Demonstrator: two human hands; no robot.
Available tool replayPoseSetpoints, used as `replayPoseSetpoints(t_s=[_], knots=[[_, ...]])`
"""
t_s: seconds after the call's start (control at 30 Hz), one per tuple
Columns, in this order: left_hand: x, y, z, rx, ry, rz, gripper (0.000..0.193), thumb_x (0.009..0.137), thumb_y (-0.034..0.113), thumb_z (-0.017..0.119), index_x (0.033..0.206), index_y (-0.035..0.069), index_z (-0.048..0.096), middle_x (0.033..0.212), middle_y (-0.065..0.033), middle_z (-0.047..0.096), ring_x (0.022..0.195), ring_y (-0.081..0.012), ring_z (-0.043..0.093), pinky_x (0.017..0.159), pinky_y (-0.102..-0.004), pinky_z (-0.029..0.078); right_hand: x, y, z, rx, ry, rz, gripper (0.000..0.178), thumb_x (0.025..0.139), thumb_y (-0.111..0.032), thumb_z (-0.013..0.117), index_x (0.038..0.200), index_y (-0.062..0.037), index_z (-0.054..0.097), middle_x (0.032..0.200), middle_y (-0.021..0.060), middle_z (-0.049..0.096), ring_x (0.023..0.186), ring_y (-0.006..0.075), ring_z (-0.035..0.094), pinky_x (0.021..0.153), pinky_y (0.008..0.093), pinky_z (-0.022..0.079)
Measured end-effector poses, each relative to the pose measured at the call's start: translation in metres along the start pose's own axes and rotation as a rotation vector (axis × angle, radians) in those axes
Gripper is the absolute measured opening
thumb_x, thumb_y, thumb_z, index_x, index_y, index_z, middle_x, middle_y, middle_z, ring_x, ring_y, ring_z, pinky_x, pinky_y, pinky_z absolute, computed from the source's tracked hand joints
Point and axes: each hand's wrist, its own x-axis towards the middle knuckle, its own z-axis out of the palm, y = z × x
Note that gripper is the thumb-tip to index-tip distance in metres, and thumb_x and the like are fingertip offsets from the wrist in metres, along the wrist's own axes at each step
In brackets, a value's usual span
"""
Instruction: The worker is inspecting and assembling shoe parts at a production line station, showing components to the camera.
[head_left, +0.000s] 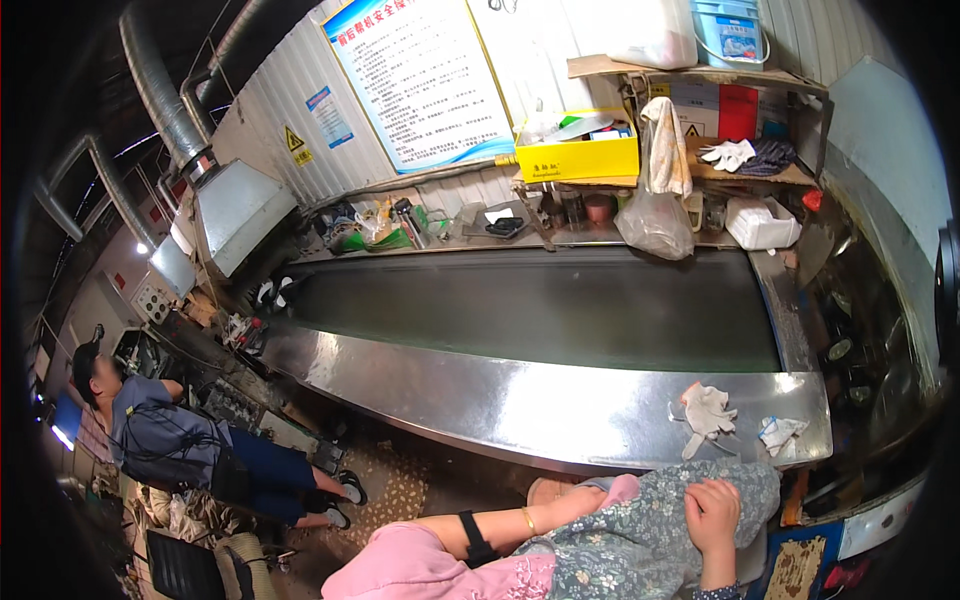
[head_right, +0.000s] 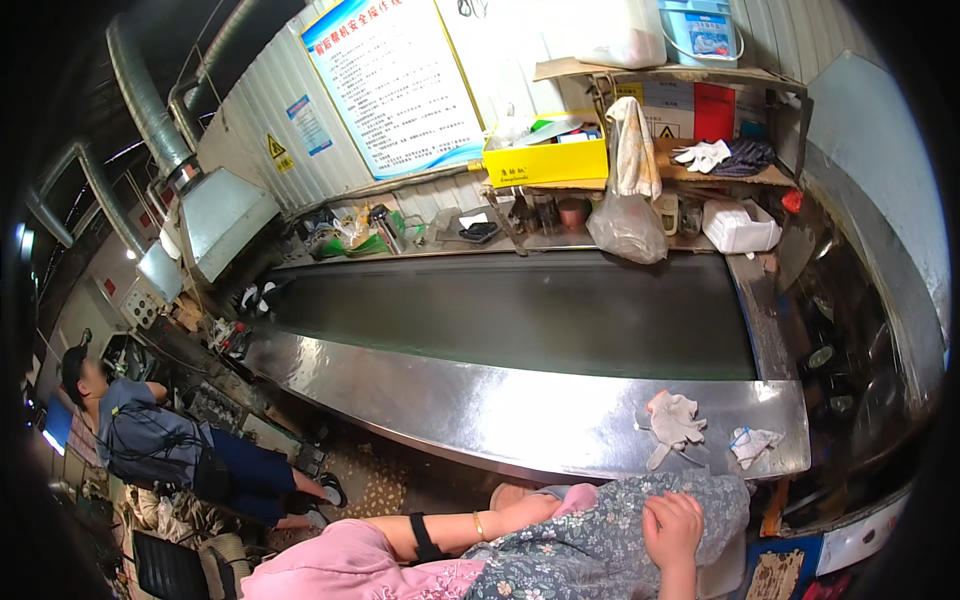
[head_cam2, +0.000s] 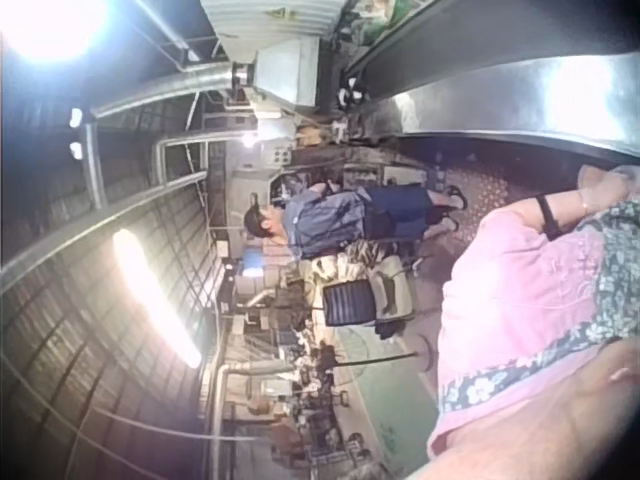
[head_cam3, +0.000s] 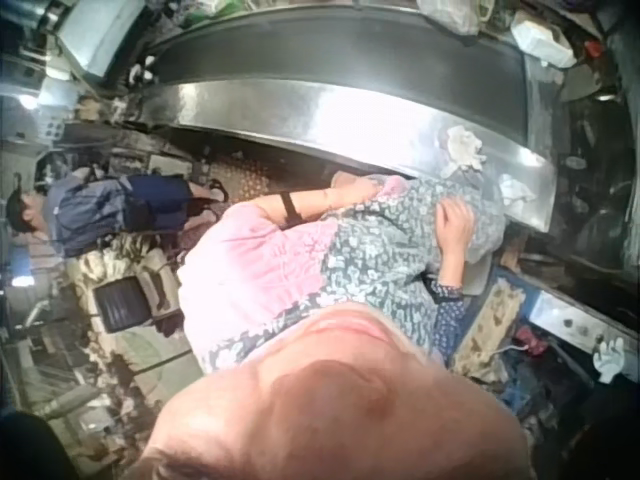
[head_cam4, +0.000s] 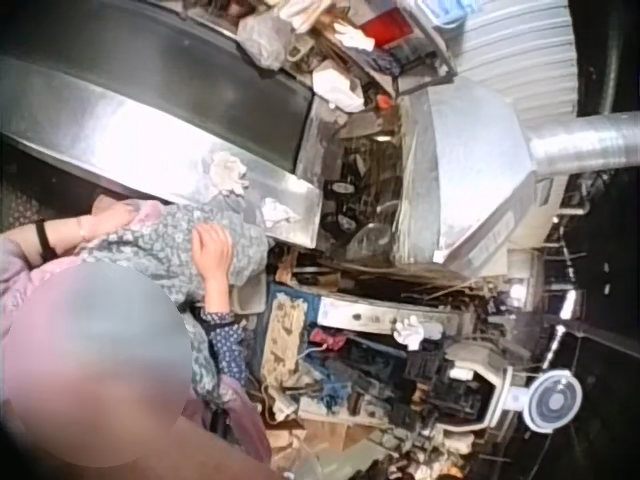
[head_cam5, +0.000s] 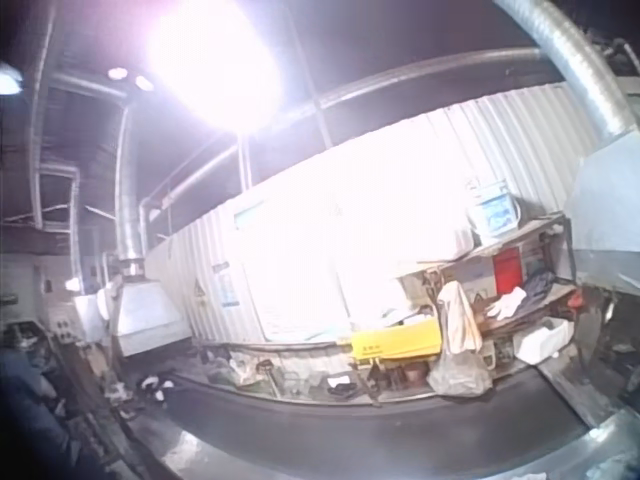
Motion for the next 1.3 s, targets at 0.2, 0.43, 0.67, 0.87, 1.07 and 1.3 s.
replayPoseSetpoints(t_s=[0.2, 0.43, 0.67, 0.87, 1.07, 1.3], knots=[[0.012, 0.004, -0.016, -0.089, -0.052, -0.041, 0.034, 0.092, 0.028, 0.049, 0.108, 0.001, 0.061, 0.108, -0.0244, 0.065, 0.102, -0.0415, 0.061, 0.091, -0.0436, 0.047, 0.001, -0.003, -0.001, 0.007, -0.001, 0.009, 0.009, 0.078, -0.016, 0.066, 0.081, -0.0090, 0.071, 0.088, 0.0055, 0.072, 0.094, 0.0288, 0.066, 0.094, 0.0446, 0.044], [0.004, 0.012, -0.023, 0.127, -0.020, -0.238, 0.022, 0.083, 0.017, 0.054, 0.090, 0.003, 0.070, 0.099, -0.0209, 0.068, 0.094, -0.0383, 0.066, 0.081, -0.0440, 0.053, 0.002, -0.005, -0.002, -0.002, -0.004, 0.020, 0.009, 0.078, -0.016, 0.066, 0.082, -0.0093, 0.071, 0.088, 0.0054, 0.072, 0.093, 0.0291, 0.066, 0.094, 0.0448, 0.045], [-0.001, 0.002, -0.014, 0.304, -0.040, -0.125, 0.020, 0.080, 0.018, 0.056, 0.082, 0.003, 0.070, 0.092, -0.0206, 0.069, 0.088, -0.0364, 0.067, 0.076, -0.0450, 0.053, 0.003, -0.005, 0.001, 0.018, 0.001, 0.020, 0.008, 0.078, -0.016, 0.067, 0.080, -0.0095, 0.071, 0.087, 0.0056, 0.072, 0.093, 0.0289, 0.066, 0.094, 0.0448, 0.044], [-0.022, 0.028, -0.042, 0.410, 0.020, 0.058, 0.017, 0.082, 0.018, 0.054, 0.083, 0.004, 0.065, 0.088, -0.0159, 0.064, 0.084, -0.0347, 0.066, 0.074, -0.0429, 0.053, 0.003, -0.004, 0.000, 0.011, -0.001, 0.016, 0.008, 0.078, -0.015, 0.067, 0.081, -0.0090, 0.071, 0.087, 0.0061, 0.072, 0.093, 0.0292, 0.066, 0.093, 0.0443, 0.045], [-0.043, 0.029, -0.045, 0.285, 0.051, 0.214, 0.021, 0.083, 0.019, 0.057, 0.095, 0.004, 0.065, 0.088, -0.0128, 0.064, 0.085, -0.0334, 0.065, 0.076, -0.0424, 0.052, 0.000, -0.010, -0.007, 0.009, -0.006, 0.012, 0.008, 0.078, -0.015, 0.067, 0.081, -0.0092, 0.071, 0.087, 0.0060, 0.072, 0.093, 0.0292, 0.066, 0.092, 0.0449, 0.045], [-0.044, 0.049, -0.122, -0.752, 0.141, -0.248, 0.019, 0.092, 0.011, 0.066, 0.107, 0.000, 0.069, 0.098, -0.0063, 0.072, 0.086, -0.0132, 0.066, 0.079, -0.0272, 0.053, 0.000, -0.005, -0.005, -0.032, -0.026, 0.023, 0.009, 0.079, -0.016, 0.066, 0.084, -0.0102, 0.071, 0.091, 0.0057, 0.072, 0.094, 0.0300, 0.066, 0.093, 0.0447, 0.045]])
